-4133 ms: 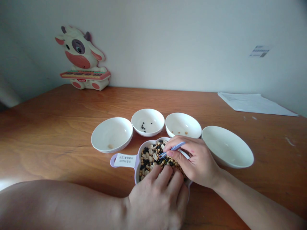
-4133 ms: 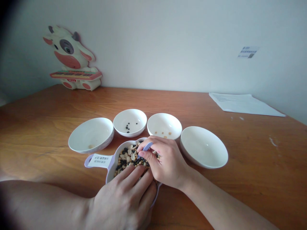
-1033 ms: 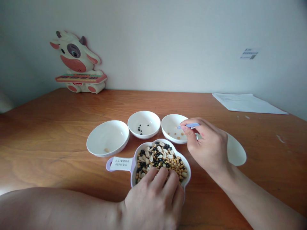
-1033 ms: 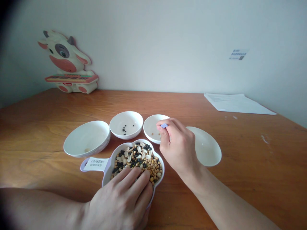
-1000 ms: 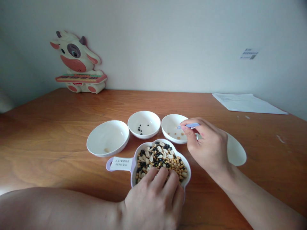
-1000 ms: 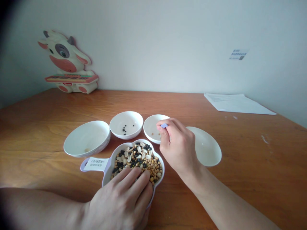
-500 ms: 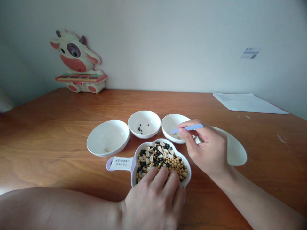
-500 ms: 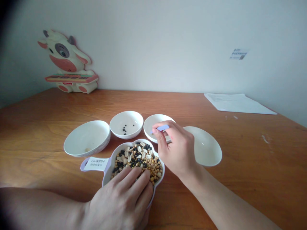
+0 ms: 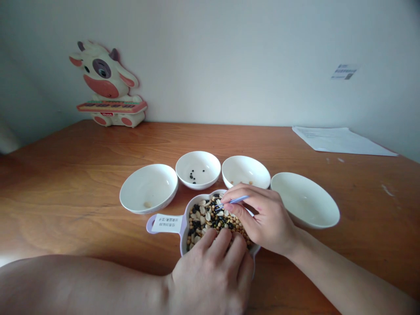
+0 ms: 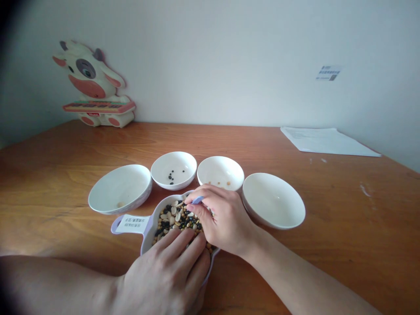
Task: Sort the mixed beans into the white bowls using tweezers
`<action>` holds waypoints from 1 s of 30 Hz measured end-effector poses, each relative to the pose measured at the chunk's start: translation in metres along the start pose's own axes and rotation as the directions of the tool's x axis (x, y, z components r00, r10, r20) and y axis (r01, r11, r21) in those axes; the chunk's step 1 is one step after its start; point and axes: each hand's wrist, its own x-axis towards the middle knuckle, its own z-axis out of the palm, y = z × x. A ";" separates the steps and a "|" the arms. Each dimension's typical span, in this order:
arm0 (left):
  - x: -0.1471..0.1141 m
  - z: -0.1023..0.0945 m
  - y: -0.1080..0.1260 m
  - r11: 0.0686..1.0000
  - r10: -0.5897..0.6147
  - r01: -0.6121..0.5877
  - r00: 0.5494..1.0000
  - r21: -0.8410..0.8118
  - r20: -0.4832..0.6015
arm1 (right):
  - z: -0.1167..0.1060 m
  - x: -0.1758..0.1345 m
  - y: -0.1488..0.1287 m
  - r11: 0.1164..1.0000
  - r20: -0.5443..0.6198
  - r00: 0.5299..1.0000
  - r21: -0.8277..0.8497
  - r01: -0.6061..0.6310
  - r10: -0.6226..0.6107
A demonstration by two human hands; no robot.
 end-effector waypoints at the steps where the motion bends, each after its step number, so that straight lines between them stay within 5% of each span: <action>1: 0.000 0.000 0.000 1.000 0.001 -0.001 1.000 0.000 0.000 | 0.001 0.000 0.000 1.000 0.000 1.000 0.002 -0.005 0.005; 22: 0.000 0.000 0.000 1.000 -0.002 0.002 1.000 -0.006 -0.001 | 0.002 0.002 -0.002 1.000 -0.047 0.999 -0.019 -0.007 0.006; 30: -0.001 -0.001 0.001 1.000 -0.020 0.020 1.000 0.007 -0.008 | -0.009 0.007 -0.005 0.960 -0.219 0.971 -0.278 0.031 -0.095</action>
